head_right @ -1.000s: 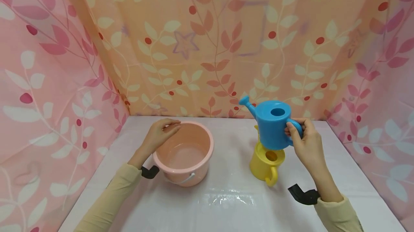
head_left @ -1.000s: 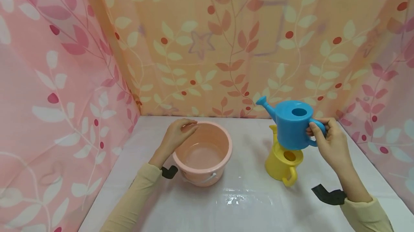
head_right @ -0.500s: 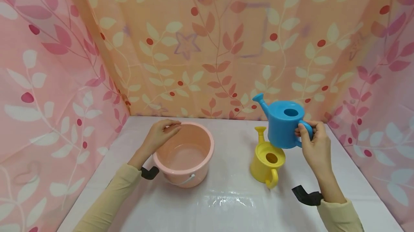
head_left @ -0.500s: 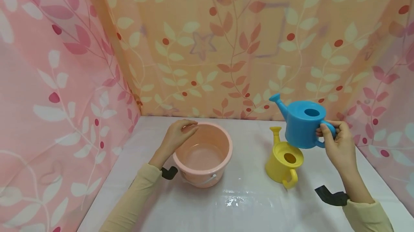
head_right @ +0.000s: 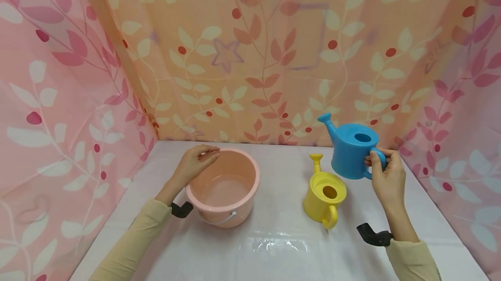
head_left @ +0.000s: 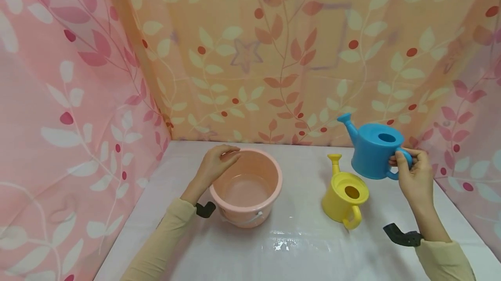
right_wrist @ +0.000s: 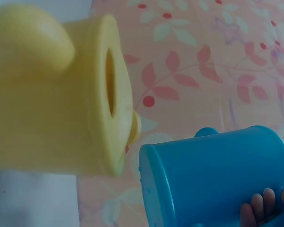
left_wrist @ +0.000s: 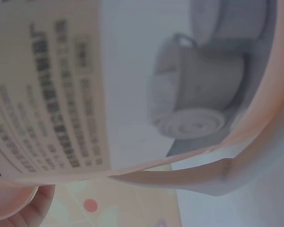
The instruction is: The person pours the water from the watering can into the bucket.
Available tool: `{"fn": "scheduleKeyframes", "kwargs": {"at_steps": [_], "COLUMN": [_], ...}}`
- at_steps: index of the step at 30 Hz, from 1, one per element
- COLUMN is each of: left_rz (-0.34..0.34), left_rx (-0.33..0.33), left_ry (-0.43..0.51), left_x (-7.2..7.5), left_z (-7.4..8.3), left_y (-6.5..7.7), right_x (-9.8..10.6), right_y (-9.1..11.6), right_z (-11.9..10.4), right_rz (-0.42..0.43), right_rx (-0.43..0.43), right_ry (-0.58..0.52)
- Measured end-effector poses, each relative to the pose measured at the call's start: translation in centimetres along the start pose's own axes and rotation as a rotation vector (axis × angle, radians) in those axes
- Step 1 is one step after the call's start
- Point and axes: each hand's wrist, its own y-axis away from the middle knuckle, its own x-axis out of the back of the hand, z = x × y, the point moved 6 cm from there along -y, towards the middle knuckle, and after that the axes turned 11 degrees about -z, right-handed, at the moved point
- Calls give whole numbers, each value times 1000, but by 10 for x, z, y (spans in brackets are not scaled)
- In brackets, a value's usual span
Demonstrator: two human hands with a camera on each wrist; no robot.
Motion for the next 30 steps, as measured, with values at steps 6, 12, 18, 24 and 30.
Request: {"fn": "scheduleKeyframes", "kwargs": {"at_steps": [6,12,18,24,30], "left_rz": [1,3,5,15,20], "left_rx": [11,6,0,-10,-21], "left_ry": [1,-1,-6,-31,-39], "left_x": [-1,-1,-1,0,-1], "left_z": [-2,-3,-3,-2,-2], "left_y": [-1,-1,-2,-2,-2], "right_x": [-2,-8,-10,-12,-15], "right_y": [-4,-9,-13,-11,-9], "right_z": [14,37,54,67,80], "right_rz": [9,-12,1,31,39], "right_rx": [13,-27,46,81,73], "right_ry": [-20,-13,-18,-17,-28]}}
